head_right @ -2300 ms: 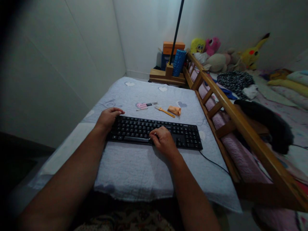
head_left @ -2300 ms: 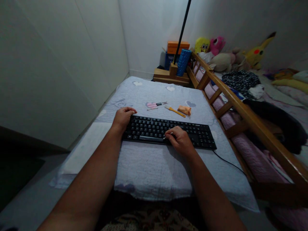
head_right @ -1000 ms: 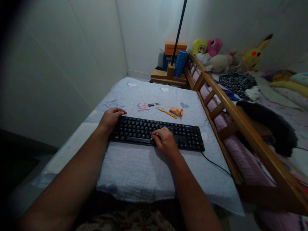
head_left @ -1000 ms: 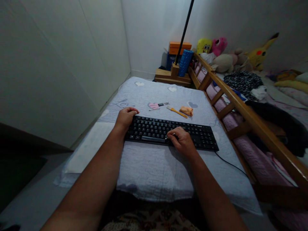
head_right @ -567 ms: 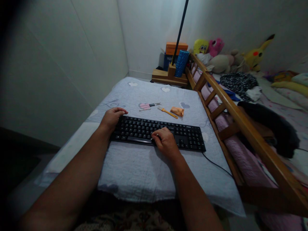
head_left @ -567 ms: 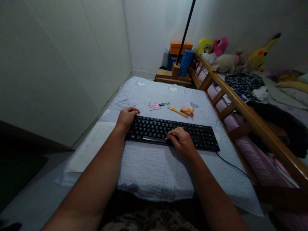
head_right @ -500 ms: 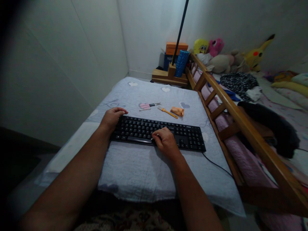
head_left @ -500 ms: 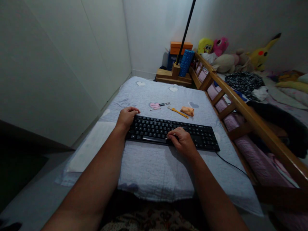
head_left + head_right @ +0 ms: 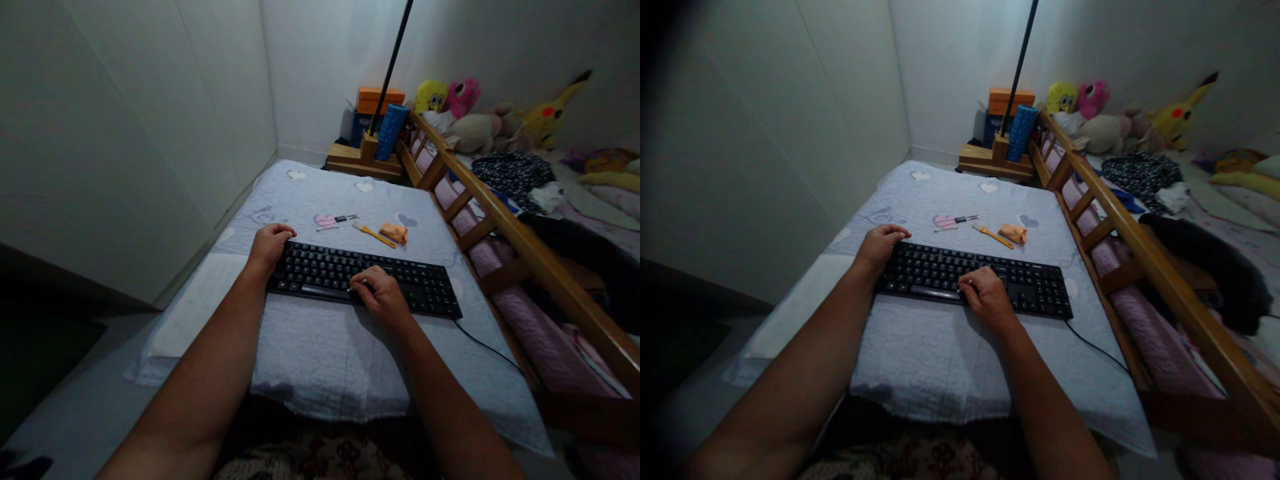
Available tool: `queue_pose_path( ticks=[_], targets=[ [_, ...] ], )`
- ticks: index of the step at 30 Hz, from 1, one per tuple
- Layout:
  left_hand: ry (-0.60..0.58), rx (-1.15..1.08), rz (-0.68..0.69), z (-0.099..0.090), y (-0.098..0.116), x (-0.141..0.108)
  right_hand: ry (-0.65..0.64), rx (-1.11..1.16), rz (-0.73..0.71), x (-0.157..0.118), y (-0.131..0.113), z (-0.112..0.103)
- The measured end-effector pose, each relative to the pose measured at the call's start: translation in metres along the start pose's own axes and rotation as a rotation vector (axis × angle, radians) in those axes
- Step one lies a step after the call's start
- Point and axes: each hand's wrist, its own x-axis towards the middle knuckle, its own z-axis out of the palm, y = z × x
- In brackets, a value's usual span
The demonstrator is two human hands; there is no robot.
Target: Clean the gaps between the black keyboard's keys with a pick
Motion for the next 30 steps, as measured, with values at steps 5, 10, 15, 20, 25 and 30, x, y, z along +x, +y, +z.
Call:
queue_pose_path(
  ticks=[5,10,15,20,25,30],
  targets=[
    [0.001,-0.007,0.006,0.0,-0.001,0.0,-0.023,-0.013,-0.005,0.002,-0.002,-0.003],
    [-0.001,-0.006,-0.014,0.0,-0.002,0.002,-0.096,-0.063,-0.042,0.006,-0.005,-0.007],
    [-0.002,0.004,-0.009,-0.001,-0.001,0.001,-0.191,-0.143,-0.09,0.017,-0.009,-0.011],
    [-0.003,0.012,-0.001,-0.002,-0.001,0.001,-0.304,-0.227,-0.036,0.032,-0.017,-0.013],
    [-0.009,0.0,-0.004,-0.001,-0.002,0.001,-0.271,-0.198,-0.016,0.034,-0.015,-0.008],
    [-0.014,-0.007,-0.006,-0.001,-0.001,0.002,-0.202,-0.107,-0.015,0.028,-0.009,-0.001]
  ],
)
